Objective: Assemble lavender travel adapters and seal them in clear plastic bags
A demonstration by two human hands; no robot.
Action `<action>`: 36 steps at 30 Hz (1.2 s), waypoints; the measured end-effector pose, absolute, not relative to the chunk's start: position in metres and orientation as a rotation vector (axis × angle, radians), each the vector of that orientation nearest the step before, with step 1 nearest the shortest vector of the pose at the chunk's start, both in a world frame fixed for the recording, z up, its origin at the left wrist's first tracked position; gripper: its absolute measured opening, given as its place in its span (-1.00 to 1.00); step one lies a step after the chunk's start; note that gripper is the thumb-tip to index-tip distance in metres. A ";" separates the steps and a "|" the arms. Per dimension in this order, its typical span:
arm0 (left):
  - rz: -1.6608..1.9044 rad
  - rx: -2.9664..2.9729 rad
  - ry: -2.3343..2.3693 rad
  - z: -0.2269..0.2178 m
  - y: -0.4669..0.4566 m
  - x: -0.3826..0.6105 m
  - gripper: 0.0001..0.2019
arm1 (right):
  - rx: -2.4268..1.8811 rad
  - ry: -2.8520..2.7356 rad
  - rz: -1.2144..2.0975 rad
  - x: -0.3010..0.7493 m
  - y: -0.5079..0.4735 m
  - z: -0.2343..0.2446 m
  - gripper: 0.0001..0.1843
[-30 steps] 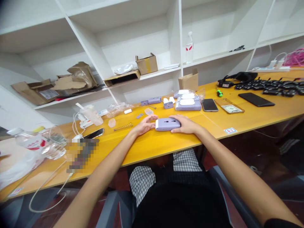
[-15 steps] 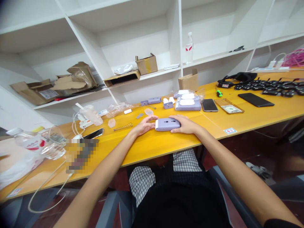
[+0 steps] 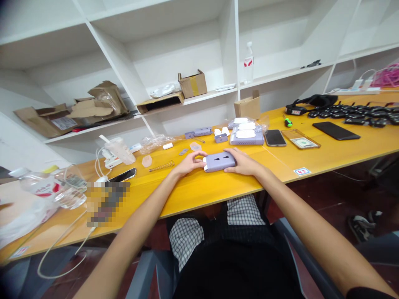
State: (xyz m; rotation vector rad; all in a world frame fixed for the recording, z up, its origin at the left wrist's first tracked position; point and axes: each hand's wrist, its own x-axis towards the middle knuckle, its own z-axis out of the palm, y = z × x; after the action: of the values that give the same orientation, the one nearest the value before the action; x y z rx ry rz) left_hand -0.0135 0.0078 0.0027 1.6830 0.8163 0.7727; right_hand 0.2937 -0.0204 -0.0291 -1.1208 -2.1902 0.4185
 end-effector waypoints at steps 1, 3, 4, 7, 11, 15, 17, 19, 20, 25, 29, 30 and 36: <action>0.785 1.720 0.837 0.003 0.009 -0.014 -0.48 | -1.126 -2.188 0.418 0.293 -0.020 -0.029 0.02; 0.830 1.826 0.901 0.002 0.012 -0.016 -0.53 | -1.148 -2.191 0.420 0.291 -0.020 -0.029 -0.01; 0.853 1.888 0.938 0.002 0.014 -0.017 -0.57 | -1.168 -2.191 0.419 0.290 -0.021 -0.029 -0.03; 0.907 2.037 1.030 0.000 0.019 -0.021 -0.66 | -1.228 -2.194 0.401 0.290 -0.021 -0.029 -0.03; 0.895 2.196 1.120 -0.002 0.027 -0.033 -0.75 | -1.148 -2.209 0.492 0.300 -0.018 -0.031 -0.06; 0.700 2.264 1.304 -0.005 0.031 -0.042 -0.63 | -1.149 -2.175 0.533 0.305 -0.013 -0.032 -0.10; 0.509 2.316 1.445 -0.005 0.030 -0.042 -0.51 | -1.281 -2.232 0.401 0.300 -0.013 -0.032 -0.20; 0.299 2.387 1.564 -0.003 0.025 -0.039 -0.43 | -1.441 -2.317 0.246 0.292 -0.016 -0.032 -0.32; 0.212 2.415 1.602 -0.002 0.023 -0.037 -0.41 | -1.497 -2.358 0.192 0.288 -0.018 -0.031 -0.35; 0.054 2.457 1.657 0.002 0.014 -0.030 -0.33 | -1.670 -2.405 0.093 0.280 -0.025 -0.030 -0.31; 0.041 2.462 1.658 0.003 0.013 -0.030 -0.31 | -1.728 -2.404 0.097 0.281 -0.025 -0.029 -0.29; 0.040 2.460 1.659 0.004 0.013 -0.029 -0.31 | -1.731 -2.412 0.102 0.282 -0.025 -0.028 -0.29; 0.053 2.455 1.667 0.004 0.014 -0.029 -0.33 | -1.711 -2.408 0.123 0.282 -0.024 -0.029 -0.28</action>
State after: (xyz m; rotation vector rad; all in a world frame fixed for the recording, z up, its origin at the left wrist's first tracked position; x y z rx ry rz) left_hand -0.0293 0.0136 0.0041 2.4553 1.6673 0.0527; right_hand 0.2822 -0.0236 -0.0291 -1.7113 -2.4080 0.1229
